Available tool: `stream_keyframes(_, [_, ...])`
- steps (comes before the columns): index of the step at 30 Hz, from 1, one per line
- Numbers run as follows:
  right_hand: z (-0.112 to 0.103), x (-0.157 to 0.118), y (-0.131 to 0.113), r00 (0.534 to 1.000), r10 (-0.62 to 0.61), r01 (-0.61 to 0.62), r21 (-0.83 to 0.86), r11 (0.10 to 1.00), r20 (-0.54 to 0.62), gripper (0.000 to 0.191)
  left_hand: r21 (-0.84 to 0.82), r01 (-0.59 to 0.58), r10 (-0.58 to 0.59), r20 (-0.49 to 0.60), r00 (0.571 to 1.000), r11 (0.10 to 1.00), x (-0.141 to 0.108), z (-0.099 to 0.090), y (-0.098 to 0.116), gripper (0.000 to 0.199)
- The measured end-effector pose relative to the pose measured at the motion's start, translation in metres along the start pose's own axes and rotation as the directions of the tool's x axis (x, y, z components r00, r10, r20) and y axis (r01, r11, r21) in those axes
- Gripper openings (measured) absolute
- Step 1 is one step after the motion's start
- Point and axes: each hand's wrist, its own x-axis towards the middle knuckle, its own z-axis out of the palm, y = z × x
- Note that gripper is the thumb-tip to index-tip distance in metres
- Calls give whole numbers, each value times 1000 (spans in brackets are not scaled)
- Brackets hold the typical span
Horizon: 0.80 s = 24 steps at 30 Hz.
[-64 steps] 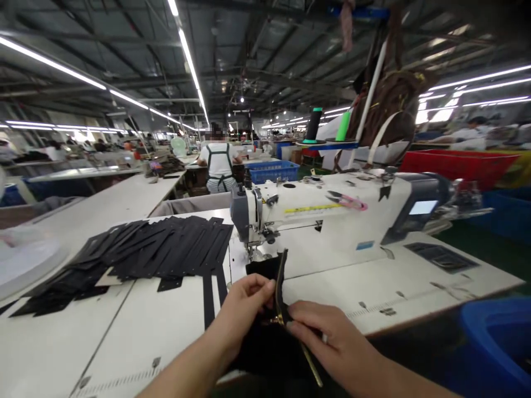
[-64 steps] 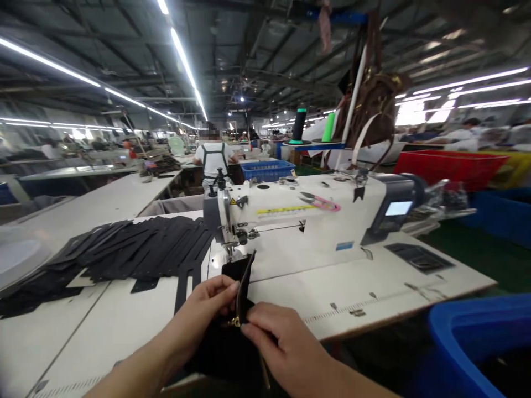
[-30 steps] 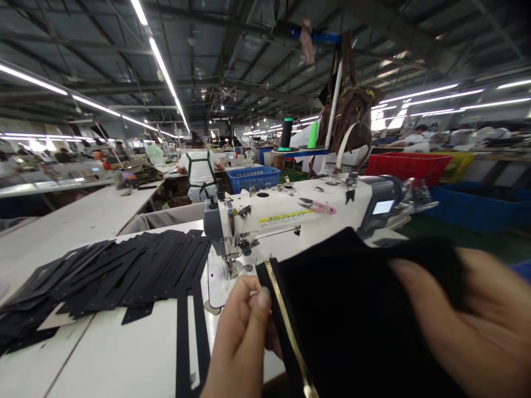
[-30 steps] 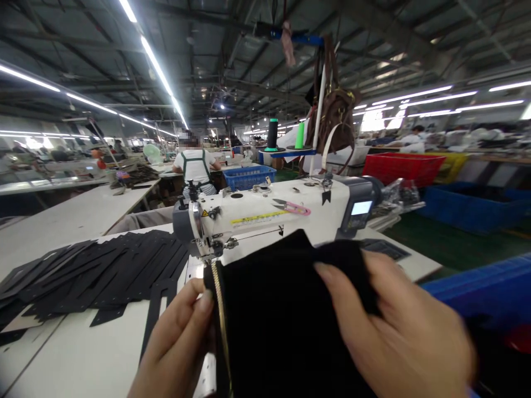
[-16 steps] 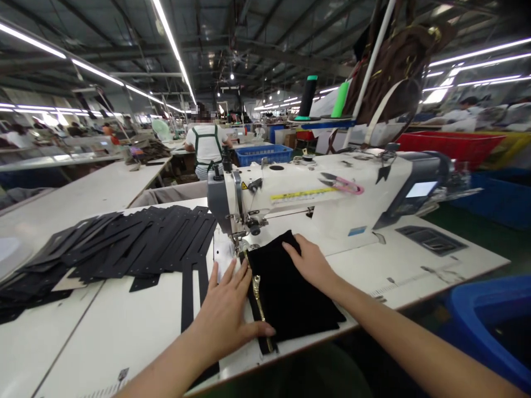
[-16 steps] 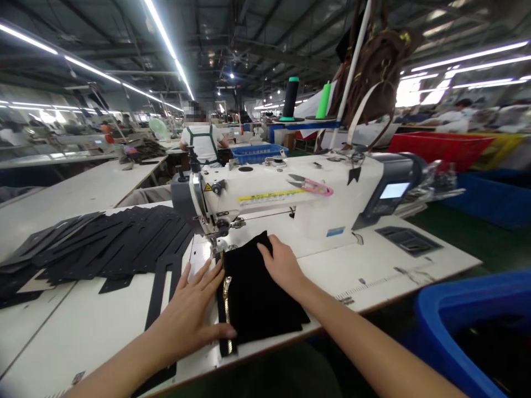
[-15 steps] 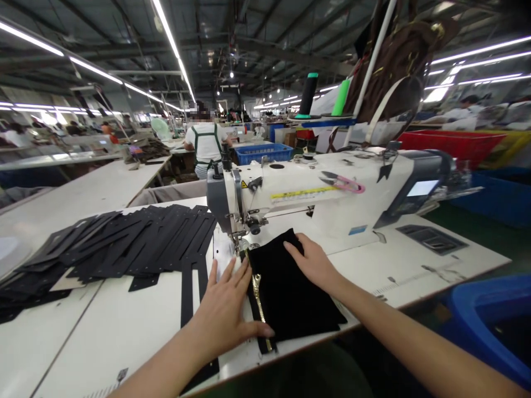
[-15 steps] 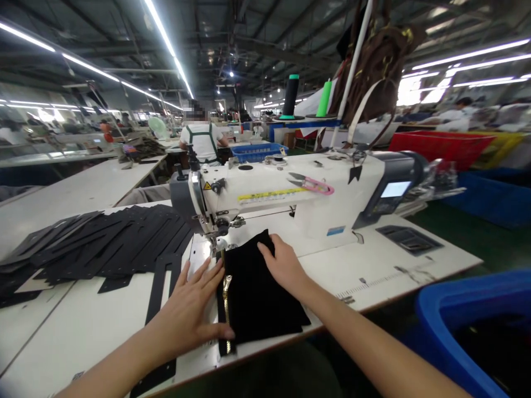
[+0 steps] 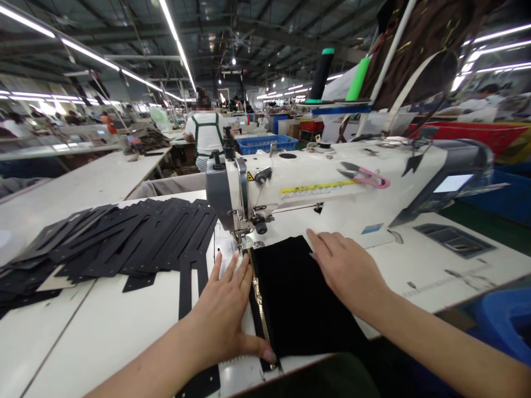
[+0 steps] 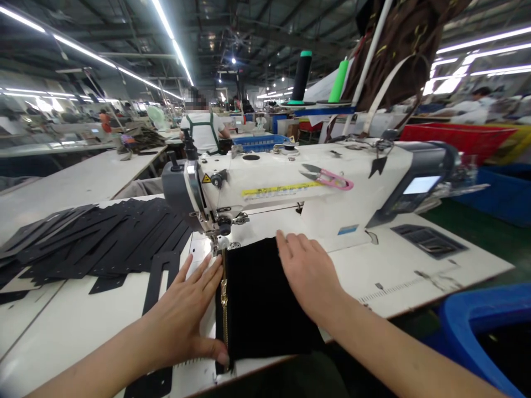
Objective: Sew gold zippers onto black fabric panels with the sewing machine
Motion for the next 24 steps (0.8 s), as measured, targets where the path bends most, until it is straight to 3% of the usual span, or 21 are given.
stream_keyframes(2, [1, 3, -19, 979, -191, 201, 198, 959, -70, 38, -17, -6, 6, -2, 1000, 1000, 1, 2, -1, 122])
stream_keyframes(4, [9, 3, -39, 955, -293, 291, 342, 893, -47, 41, -46, -3, 3, -15, 1000, 999, 1, 3, -2, 122])
stream_keyframes(7, [27, 2, -53, 941, -337, 296, 407, 864, 31, 47, -94, 1, -4, -30, 1000, 996, -2, 5, -5, 119])
stream_keyframes(11, [36, 0, -51, 940, -335, 283, 407, 868, 60, 48, -179, -28, 9, -106, 994, 983, -8, 7, -4, 106])
stream_keyframes(13, [34, 0, -49, 940, -333, 277, 415, 867, 69, 48, -231, -35, -11, -195, 981, 972, -13, 11, 2, 88])
stream_keyframes(15, [32, 0, -48, 938, -338, 276, 422, 863, 77, 47, -290, -94, 6, -290, 957, 953, -21, 16, 10, 57])
stream_keyframes(18, [32, -1, -49, 941, -331, 271, 445, 853, 63, 47, -300, -385, 251, -401, 881, 873, -45, 20, 17, 11])
stream_keyframes(19, [32, -1, -50, 942, -331, 272, 455, 848, 53, 47, -267, -436, 305, -417, 856, 859, -55, 19, 16, 13])
stream_keyframes(20, [33, -2, -50, 941, -334, 276, 464, 842, 46, 49, -223, -412, 295, -419, 859, 883, -66, 17, 13, 19])
stream_keyframes(22, [33, -2, -50, 936, -349, 289, 471, 834, 44, 51, -76, -168, 124, -400, 908, 983, -89, 12, 2, 58])
stream_keyframes(24, [32, -1, -50, 930, -364, 301, 466, 832, 50, 51, 107, 3, 39, -385, 922, 994, -109, 12, -9, 88])
